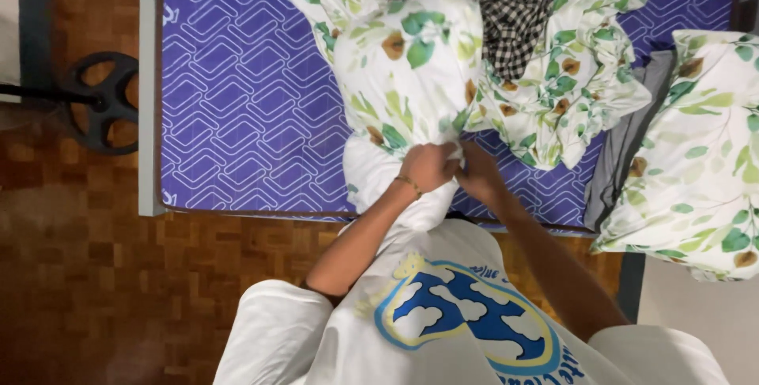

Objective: The person inserts a white pillow into a floral-patterned pillowcase on a bed. They align the pillow with the case opening, push it inside, and then smooth and adjust the fabric to fit the pillow properly.

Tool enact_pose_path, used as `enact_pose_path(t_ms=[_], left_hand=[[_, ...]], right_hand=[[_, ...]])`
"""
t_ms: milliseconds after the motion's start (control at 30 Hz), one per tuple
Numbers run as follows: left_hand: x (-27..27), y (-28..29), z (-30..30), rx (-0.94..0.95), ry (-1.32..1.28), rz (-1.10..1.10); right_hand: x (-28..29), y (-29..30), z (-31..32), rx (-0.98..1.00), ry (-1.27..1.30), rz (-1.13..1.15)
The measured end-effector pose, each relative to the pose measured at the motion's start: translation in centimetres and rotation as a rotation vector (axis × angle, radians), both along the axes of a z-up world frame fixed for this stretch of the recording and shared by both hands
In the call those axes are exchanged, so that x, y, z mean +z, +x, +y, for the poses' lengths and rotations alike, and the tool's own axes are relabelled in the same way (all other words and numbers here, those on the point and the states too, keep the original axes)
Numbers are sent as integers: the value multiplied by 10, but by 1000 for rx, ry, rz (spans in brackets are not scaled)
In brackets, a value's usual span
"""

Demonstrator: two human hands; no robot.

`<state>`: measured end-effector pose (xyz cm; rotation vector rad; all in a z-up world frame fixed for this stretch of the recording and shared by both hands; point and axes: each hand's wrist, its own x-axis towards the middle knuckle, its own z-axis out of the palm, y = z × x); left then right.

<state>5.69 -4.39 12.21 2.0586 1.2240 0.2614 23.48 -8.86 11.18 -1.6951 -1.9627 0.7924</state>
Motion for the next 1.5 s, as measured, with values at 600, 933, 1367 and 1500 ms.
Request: enact_pose_path(t_ms=[600, 933, 1367, 1500], left_hand=[[-212, -100, 17, 652, -270, 108], [-260, -108, -36, 412, -762, -55], [28, -55, -5, -47, -478, -411], [15, -15, -13, -99, -405, -342]], right_hand=[[-22, 7, 22, -87, -189, 238], [-33, 10, 40, -166, -363, 172], [-102, 78, 74, 88, 313, -386], [-78, 56, 77, 34, 19, -80]])
